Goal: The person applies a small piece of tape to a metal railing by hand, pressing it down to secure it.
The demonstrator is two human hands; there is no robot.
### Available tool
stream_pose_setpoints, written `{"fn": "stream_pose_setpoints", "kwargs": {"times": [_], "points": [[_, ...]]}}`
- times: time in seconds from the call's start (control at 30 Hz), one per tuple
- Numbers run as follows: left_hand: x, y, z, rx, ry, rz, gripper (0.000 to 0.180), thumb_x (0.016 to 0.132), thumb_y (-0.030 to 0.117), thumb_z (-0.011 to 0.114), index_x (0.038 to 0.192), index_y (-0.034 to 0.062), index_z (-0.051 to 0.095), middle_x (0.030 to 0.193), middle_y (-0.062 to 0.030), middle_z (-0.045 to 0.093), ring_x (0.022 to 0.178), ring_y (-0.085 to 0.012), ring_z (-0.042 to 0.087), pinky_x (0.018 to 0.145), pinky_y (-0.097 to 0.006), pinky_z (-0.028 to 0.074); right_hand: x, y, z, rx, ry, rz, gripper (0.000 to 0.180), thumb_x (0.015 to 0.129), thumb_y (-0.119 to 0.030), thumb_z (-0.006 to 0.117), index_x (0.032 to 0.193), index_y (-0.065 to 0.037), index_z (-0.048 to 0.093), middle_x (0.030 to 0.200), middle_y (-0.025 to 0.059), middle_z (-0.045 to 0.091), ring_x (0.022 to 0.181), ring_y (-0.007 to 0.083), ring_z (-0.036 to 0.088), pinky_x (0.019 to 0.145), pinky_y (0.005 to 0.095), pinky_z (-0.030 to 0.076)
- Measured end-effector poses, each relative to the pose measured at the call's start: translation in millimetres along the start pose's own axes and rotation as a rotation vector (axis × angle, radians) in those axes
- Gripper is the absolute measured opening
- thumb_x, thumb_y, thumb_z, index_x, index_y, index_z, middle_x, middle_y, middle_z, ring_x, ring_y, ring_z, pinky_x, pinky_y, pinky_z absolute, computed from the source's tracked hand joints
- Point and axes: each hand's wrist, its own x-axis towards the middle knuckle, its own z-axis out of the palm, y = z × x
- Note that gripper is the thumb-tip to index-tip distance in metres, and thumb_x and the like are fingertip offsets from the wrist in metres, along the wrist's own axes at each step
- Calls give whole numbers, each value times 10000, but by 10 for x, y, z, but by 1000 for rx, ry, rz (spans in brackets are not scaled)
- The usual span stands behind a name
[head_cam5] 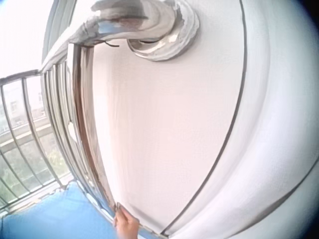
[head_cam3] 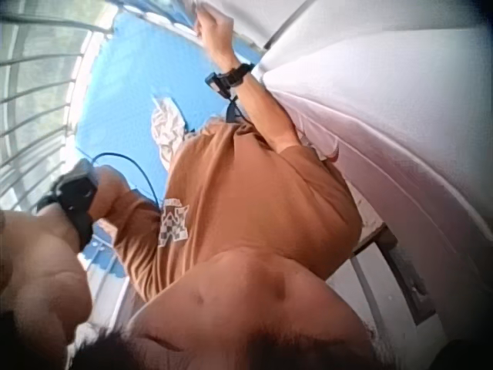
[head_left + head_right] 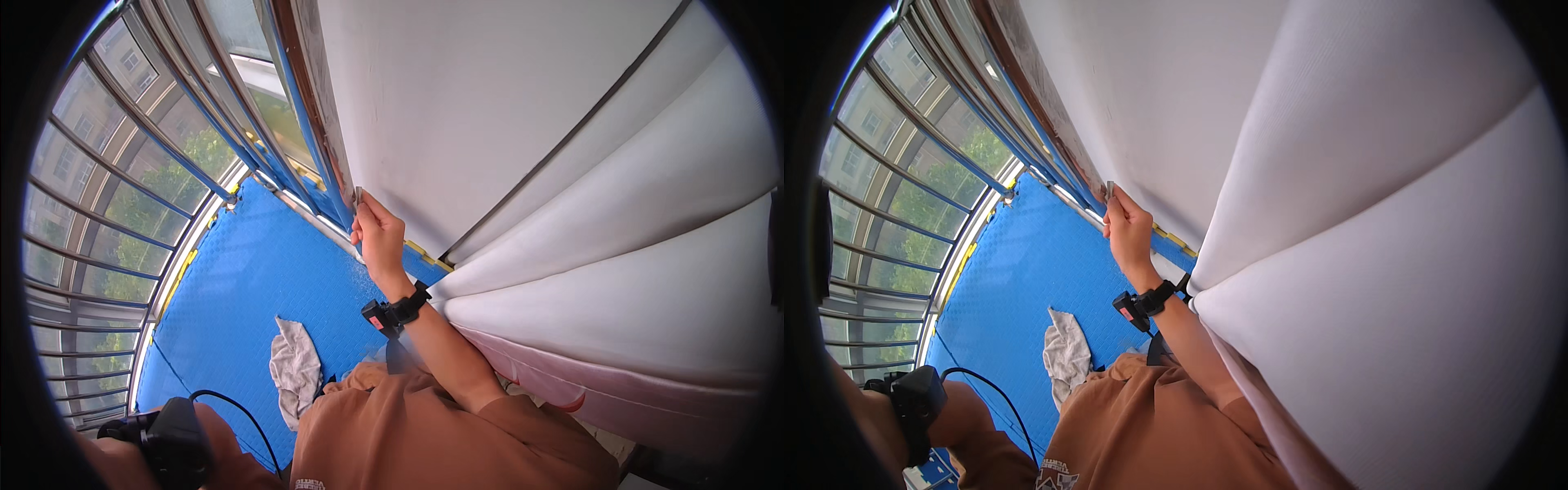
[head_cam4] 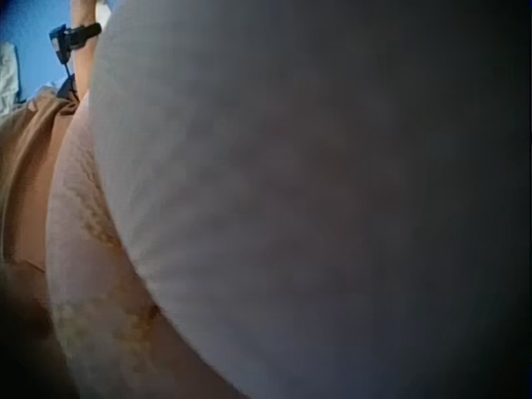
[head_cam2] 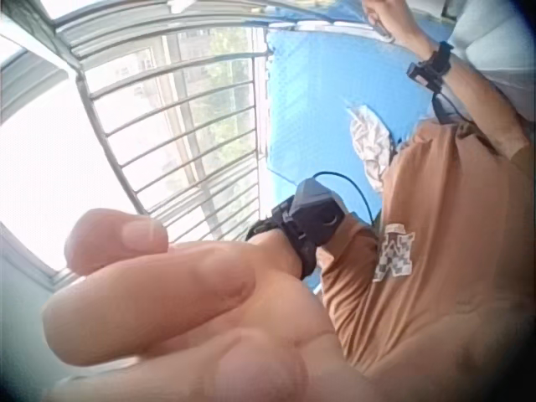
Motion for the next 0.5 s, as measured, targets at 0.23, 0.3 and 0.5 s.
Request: {"fn": "stream_pose_setpoints", "kwargs": {"times": [0.23, 0.3, 0.5], "points": [[-327, 24, 386, 45, -4, -68, 782, 915, 586, 362, 1456, 83, 103, 1397, -220, 294, 1235, -362, 378, 989, -546, 339, -187, -13, 72, 78, -61, 10, 309, 971, -82, 495, 1244, 14, 603, 667, 19, 539, 538, 74, 492, 494, 227, 436], [-209, 120, 224, 132, 2, -74, 764, 916, 572, 367, 1447, 83, 118, 1382, -217, 305, 1221, -356, 385, 981, -540, 343, -265, -57, 196, 72, -132, -61, 310, 968, -81, 500, 1245, 12, 603, 675, 26, 554, 544, 76, 505, 503, 229, 452], [-81, 55, 78, 226, -3, -142, 709, 920, 532, 379, 1423, 81, 166, 1337, -206, 340, 1180, -338, 405, 956, -524, 356, -167, -116, -45, -31, -125, 21, 333, 951, -62, 518, 1262, 42, 572, 709, 66, 634, 549, 90, 571, 565, 253, 532]]}}
